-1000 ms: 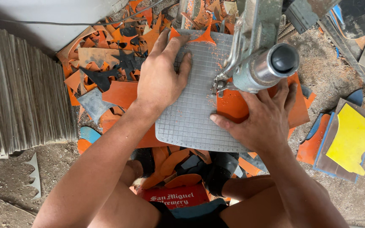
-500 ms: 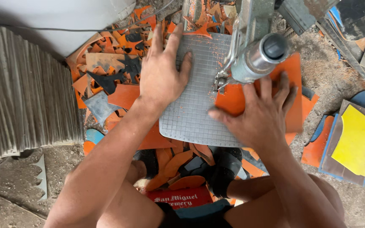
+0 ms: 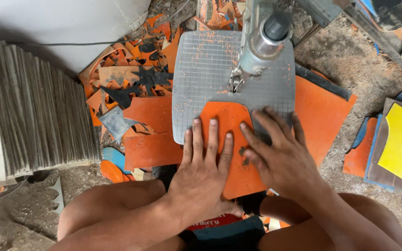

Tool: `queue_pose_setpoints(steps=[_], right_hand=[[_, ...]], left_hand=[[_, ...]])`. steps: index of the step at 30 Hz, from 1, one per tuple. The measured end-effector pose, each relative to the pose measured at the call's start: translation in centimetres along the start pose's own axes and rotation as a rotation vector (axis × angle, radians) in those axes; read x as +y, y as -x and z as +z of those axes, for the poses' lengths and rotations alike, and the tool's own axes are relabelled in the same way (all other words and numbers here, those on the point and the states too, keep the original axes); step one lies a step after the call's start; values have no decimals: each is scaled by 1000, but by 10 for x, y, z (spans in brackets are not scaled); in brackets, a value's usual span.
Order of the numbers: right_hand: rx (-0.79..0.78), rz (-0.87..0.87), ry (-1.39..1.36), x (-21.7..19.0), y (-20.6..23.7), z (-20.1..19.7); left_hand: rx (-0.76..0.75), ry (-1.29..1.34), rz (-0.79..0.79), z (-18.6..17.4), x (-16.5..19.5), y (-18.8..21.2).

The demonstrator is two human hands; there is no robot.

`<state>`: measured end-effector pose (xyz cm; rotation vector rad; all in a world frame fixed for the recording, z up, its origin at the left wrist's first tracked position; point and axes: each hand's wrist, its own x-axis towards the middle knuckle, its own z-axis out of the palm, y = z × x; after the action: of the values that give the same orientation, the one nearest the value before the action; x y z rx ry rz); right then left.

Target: The person uses a vertical band saw to cut orange rubber sheets into curved shapes. They guide the material through the blade, rotate the pieces to follow curved lines, and remove cut sections as they finish each shape.

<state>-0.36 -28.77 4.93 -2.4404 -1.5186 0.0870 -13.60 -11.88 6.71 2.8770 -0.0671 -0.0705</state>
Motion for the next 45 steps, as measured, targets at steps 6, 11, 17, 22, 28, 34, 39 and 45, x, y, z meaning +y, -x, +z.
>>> queue_pose_setpoints(steps=[6,11,17,22,28,34,39,45], right_hand=[[-30,56,8,1,0,2],[-33,48,-34,8,-3,4],[-39,-21,-15,18,-11,5],[-15,-18,-19,15,-11,7],[3,-9,-28,14,-13,9],[17,-13,-26,16,-16,10],[23,-17,-32,19,-20,11],[19,10,-24,19,-23,13]], left_hand=[[65,25,29,14,6,13],[154,-41,49,27,10,9],[169,-29,54,31,15,6],[195,10,81,33,9,4],[178,26,106,33,1,2],[154,18,116,31,-2,-1],[146,-13,122,32,-5,-6],[137,-28,123,31,-10,-9]])
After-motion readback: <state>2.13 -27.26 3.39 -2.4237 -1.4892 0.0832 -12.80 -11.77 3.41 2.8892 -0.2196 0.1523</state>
